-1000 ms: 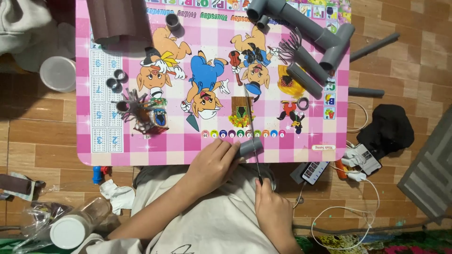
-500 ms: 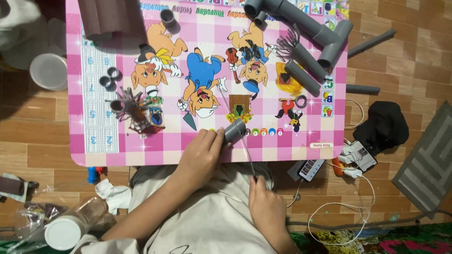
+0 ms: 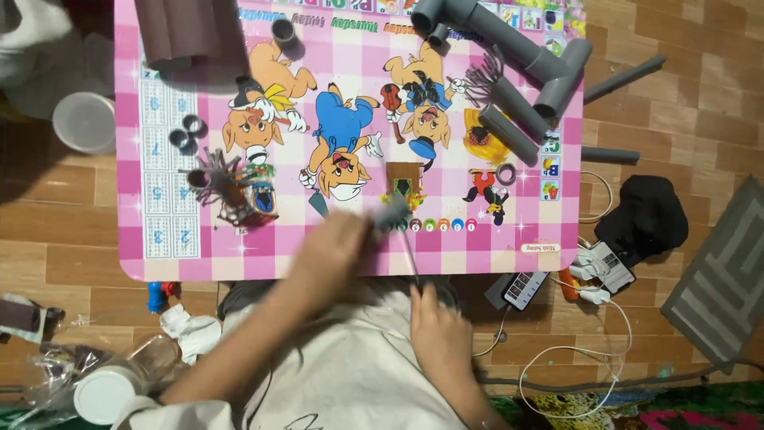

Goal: Shaping and smoothing the edges of PVC pipe components using various manual tools like scrapers and files.

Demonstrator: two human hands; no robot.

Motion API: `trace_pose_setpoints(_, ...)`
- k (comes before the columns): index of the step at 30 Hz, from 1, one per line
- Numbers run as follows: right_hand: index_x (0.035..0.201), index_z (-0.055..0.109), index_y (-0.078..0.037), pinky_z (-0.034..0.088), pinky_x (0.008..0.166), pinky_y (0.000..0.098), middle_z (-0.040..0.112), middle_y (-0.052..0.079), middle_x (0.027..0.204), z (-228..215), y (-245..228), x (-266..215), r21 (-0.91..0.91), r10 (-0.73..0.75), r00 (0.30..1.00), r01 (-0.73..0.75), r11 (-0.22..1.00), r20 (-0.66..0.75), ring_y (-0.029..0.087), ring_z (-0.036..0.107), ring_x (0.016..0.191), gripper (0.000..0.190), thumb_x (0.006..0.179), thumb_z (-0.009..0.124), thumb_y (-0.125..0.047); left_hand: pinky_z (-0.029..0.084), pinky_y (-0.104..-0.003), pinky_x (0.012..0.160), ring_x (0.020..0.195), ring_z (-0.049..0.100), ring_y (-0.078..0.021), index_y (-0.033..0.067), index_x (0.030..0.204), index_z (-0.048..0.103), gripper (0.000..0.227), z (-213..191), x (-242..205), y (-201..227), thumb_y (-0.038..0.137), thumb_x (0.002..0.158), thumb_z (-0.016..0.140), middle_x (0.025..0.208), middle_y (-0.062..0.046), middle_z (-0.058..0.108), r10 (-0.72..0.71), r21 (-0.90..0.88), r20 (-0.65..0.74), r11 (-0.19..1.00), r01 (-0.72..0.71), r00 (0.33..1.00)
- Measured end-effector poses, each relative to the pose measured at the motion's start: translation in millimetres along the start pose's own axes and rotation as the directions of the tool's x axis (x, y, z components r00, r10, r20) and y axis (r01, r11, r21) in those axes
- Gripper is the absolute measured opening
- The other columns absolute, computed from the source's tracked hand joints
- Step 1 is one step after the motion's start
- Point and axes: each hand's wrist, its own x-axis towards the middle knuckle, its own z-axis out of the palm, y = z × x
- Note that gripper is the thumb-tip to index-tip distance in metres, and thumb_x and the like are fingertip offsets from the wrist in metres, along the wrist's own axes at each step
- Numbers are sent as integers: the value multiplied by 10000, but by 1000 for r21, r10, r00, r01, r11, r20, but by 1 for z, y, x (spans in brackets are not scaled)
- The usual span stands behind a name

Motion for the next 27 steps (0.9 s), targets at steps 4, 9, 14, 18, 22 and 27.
trace_pose_setpoints(4,1043,641,-92,453,354,442,562,66,396,-3,11,-20,18,15,989,-18,1000,144,298,597,348,313,973,528,-375,427,-421,649,767,481,-322,-151,1164,537,268,-15,1,22,-70,909,539,927,-222,555,71,187,32,979,-76,997)
trace_pose_setpoints(9,869,545,-163,473,363,458,596,107,478,-5,0,4,1,45,998,-45,999,47,341,627,427,237,989,552,-367,432,-445,641,768,497,-328,-128,1181,549,375,-11,8,14,204,1009,578,879,-182,544,105,78,3,991,-104,995)
trace_pose_setpoints(14,953,570,-128,459,393,525,624,133,503,0,8,-1,85,73,973,-94,992,218,406,631,462,277,999,474,-383,478,-428,693,779,515,-330,-158,1203,538,292,-9,1,22,1,957,551,948,-226,580,132,199,45,970,-139,990)
trace_pose_setpoints(18,900,584,-125,465,349,469,607,112,488,0,-2,10,86,53,997,-58,995,60,360,634,437,261,993,536,-365,443,-409,648,754,493,-311,-106,1157,580,329,-21,11,21,189,1016,551,860,-167,545,85,75,17,994,-86,996)
trace_pose_setpoints(22,1039,584,-95,509,410,489,625,110,482,-8,8,-15,131,82,936,-133,982,341,352,666,458,320,996,470,-391,462,-409,624,774,525,-321,-142,1169,576,337,-14,5,21,145,995,601,898,-210,583,78,72,7,994,-79,997)
trace_pose_setpoints(27,872,547,-139,441,375,505,602,121,491,-10,-8,21,97,110,989,-119,988,97,403,621,457,270,1012,485,-362,448,-442,693,739,499,-338,-123,1118,592,323,-13,8,27,182,1019,551,833,-183,540,147,107,-54,984,-140,988)
